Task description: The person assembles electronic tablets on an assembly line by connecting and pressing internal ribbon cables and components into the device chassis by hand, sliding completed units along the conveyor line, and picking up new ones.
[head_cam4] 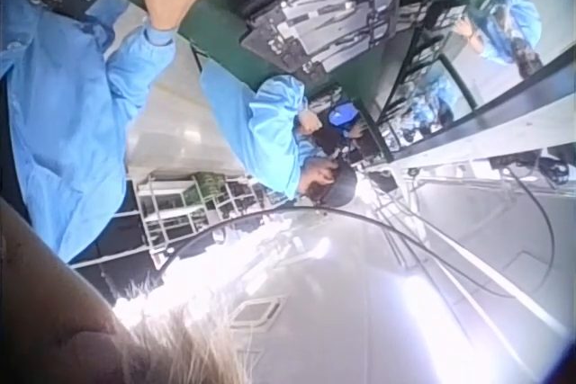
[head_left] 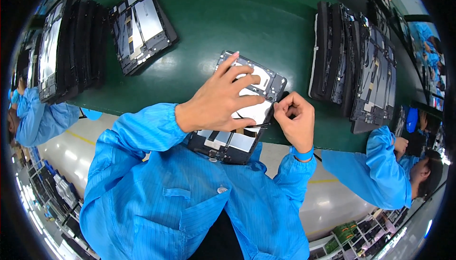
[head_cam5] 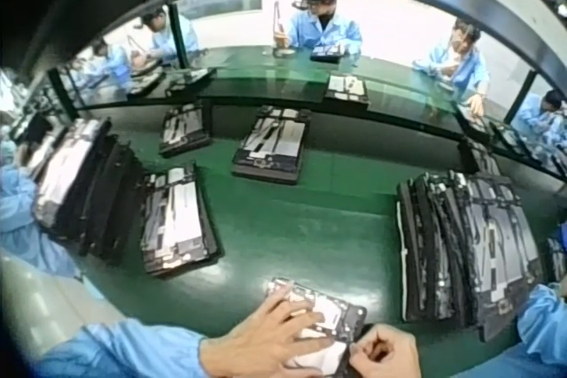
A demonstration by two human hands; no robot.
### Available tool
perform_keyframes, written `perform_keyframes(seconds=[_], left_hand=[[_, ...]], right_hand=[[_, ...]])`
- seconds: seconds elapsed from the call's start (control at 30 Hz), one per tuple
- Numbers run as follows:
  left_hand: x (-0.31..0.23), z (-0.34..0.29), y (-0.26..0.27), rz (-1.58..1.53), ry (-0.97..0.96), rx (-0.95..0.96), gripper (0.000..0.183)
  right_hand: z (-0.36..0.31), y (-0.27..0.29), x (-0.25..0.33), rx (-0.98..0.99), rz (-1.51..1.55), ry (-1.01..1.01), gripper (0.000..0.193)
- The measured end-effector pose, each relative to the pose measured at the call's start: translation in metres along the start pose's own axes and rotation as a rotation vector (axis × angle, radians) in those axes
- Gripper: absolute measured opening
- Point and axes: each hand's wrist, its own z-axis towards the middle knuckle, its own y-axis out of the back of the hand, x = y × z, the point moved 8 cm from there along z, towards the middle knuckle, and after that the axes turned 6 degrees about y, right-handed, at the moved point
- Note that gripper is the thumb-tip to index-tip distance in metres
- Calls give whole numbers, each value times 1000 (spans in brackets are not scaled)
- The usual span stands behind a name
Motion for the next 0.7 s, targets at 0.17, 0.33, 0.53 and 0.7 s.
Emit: perform_keyframes(seconds=[0.17, 0.33, 0.53, 0.7], left_hand=[[-9, 2, -2, 62, -82, 10, 53], [-11, -1, -5, 93, -186, 71, 48], [-10, 3, -11, 73, -294, 104, 45], [-8, 4, -12, 65, -322, 67, 37]], right_hand=[[10, 0, 23, -78, -35, 110, 12], [30, -8, 28, -101, -155, 246, 12], [34, -9, 23, -70, -136, 247, 13], [38, -11, 25, -62, -151, 263, 14]])
